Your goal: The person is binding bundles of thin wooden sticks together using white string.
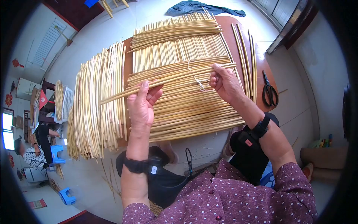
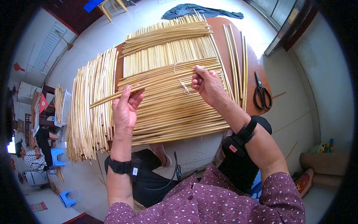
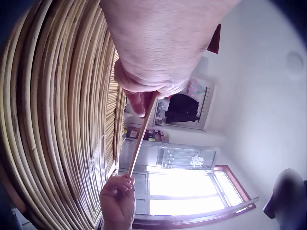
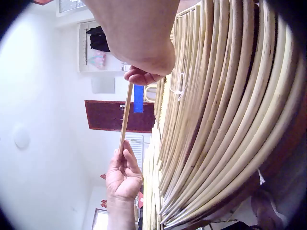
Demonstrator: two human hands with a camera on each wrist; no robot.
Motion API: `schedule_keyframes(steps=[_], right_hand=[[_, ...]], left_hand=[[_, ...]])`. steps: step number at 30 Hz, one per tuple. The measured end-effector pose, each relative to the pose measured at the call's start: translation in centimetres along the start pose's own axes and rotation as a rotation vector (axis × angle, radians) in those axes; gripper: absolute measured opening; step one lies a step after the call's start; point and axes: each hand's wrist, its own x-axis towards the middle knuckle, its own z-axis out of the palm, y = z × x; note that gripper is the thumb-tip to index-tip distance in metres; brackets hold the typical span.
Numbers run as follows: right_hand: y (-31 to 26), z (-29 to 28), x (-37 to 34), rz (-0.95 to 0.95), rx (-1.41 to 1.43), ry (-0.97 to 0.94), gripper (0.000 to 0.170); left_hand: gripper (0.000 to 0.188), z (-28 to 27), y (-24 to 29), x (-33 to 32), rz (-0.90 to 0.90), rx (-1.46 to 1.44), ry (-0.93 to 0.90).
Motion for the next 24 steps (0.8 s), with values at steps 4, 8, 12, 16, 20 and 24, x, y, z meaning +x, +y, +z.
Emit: schedule_keyframes(steps=[4, 8, 12, 16, 20, 24], right_hand=[[-0.2, -0.1, 0.1, 0.005, -0.015, 0.032, 0.017], [0.1, -0.1, 0.2, 0.026, 0.003, -0.011, 0.016], [0.3, 0.0, 0.0, 0.033, -0.003, -0.023, 0.016], [0.5, -0.1, 0.1, 0.046, 0.019, -0.022, 0.016], [0.2, 0.1, 0.1, 0.031, 0.015, -0.022, 0.016], [0.3, 0.2, 0.0, 0.031, 0.003, -0.050, 0.018]], left_hand=[[0.019, 0.3, -0.3, 0.0, 0.005, 0.003, -0.006], [0.019, 1.0, -0.7, -0.5, -0.058, -0.028, -0.048], [0.018, 1.0, -0.9, -0.4, -0.052, -0.017, -0.039], [0.017, 0.9, -0.9, -0.3, -0.003, 0.026, -0.030], [0.016, 1.0, -1.1, -0.3, -0.035, -0.019, -0.031], [0.018, 1.2, -1.1, -0.3, -0.059, -0.016, -0.050]])
